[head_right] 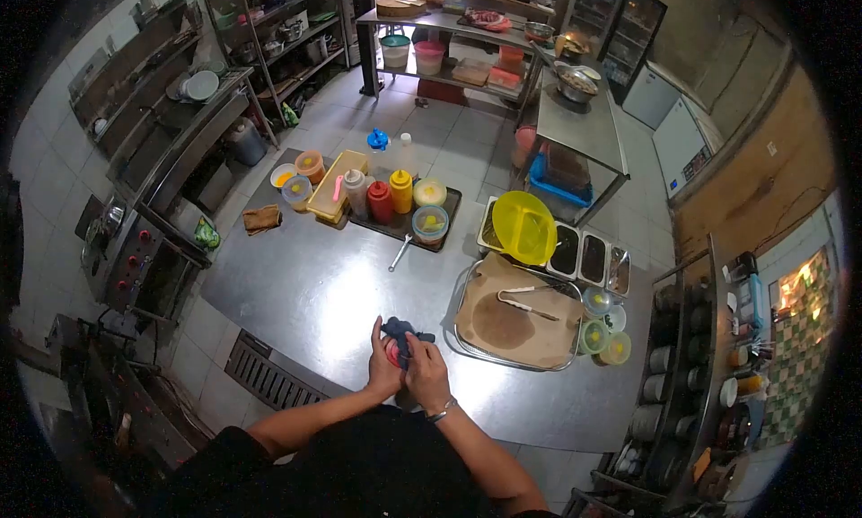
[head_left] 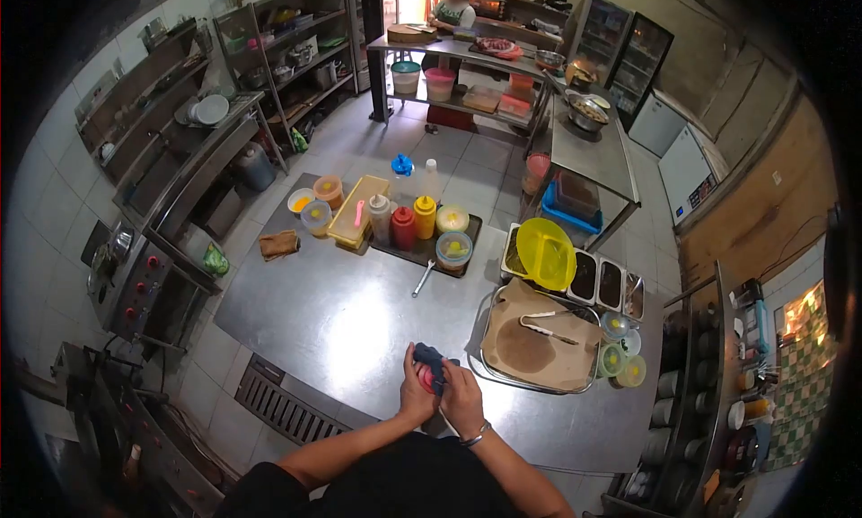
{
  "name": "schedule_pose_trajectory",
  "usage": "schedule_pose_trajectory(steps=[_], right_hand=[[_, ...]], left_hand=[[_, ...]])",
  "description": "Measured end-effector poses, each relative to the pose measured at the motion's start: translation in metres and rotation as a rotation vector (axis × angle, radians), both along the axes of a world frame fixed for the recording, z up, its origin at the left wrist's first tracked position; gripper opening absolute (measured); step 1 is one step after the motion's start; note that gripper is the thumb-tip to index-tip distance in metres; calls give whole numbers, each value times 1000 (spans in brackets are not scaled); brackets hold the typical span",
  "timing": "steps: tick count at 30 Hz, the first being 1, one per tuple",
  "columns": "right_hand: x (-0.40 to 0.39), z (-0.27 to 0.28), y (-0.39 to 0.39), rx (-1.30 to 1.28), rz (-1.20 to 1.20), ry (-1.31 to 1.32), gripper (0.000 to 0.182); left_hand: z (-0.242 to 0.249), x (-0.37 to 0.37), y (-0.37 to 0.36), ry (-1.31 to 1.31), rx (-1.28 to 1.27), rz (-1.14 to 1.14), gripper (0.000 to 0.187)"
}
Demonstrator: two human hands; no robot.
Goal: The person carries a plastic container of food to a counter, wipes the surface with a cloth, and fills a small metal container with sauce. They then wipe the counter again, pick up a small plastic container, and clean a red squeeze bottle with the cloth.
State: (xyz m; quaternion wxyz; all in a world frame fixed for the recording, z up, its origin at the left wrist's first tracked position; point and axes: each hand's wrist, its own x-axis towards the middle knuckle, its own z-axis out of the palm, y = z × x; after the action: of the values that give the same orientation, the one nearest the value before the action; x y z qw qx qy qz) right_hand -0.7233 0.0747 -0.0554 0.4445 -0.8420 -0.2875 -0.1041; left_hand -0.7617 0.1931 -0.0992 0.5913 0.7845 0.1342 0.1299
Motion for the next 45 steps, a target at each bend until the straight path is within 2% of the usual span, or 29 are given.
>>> schedule_pose_trajectory(steps=[2,3,4,5,6,7,8,10,11,12,14,15,16,18,19,21,23,26,30,32,36,37,38,40,45], right_hand=[[-8,2,-4,107,-122,13,41],[-13,-8,-4,270,-237,209,36],[-13,-11,-13,297,-295,402,36],[-11,-25,-26,462,-294,594,35],[-6,-37,-39,628,-289,785,34],[0,-39,-47,732,-276,740,33],[6,-36,-53,836,-265,692,33],[14,-33,-63,1014,-151,799,31],[16,-31,-63,913,-74,792,30],[20,-28,-61,813,3,781,30],[20,-17,-42,591,188,757,28],[27,-5,-36,111,223,305,28],[31,-3,-26,161,294,432,30],[44,-3,-15,158,388,429,32],[49,-1,-13,157,391,430,32],[53,8,-8,-58,471,397,34],[57,12,-3,-93,528,386,38],[60,3,7,-150,561,450,45],[59,-3,5,-142,584,459,49],[57,-4,-4,-76,673,491,53],[52,27,-29,-67,735,561,69],[50,21,-33,-97,700,508,82],[49,13,-35,-96,695,516,82],[39,-3,-40,-31,529,446,85],[15,0,-40,31,314,371,78]], left_hand=[[-4,0,-4,67,7,25,112],[-6,3,-4,16,-11,-3,115],[-8,5,-4,-35,-30,-29,118],[-10,6,2,-35,-31,-24,118],[-9,10,16,2,-64,-179,124],[-9,15,29,33,-92,-334,131],[-8,18,38,26,-88,-334,131],[-8,19,48,-33,203,-387,145],[-4,16,48,8,324,-331,151],[-6,11,45,5,327,-330,151],[-6,2,37,64,149,-315,149],[-4,1,33,86,135,-314,147],[-5,1,34,88,134,-314,147],[-8,11,41,52,37,-309,143],[-11,15,52,56,39,-381,143],[0,21,70,145,35,-454,145],[10,24,83,257,61,-579,149],[7,23,84,231,84,-619,149],[-1,17,79,206,66,-567,150],[-3,13,75,223,20,-547,150],[-12,11,55,151,-12,-550,146],[-15,14,52,159,-16,-557,146],[-16,20,51,142,-28,-568,144],[-15,20,46,131,-42,-586,142],[-19,14,35,27,34,-507,136]])
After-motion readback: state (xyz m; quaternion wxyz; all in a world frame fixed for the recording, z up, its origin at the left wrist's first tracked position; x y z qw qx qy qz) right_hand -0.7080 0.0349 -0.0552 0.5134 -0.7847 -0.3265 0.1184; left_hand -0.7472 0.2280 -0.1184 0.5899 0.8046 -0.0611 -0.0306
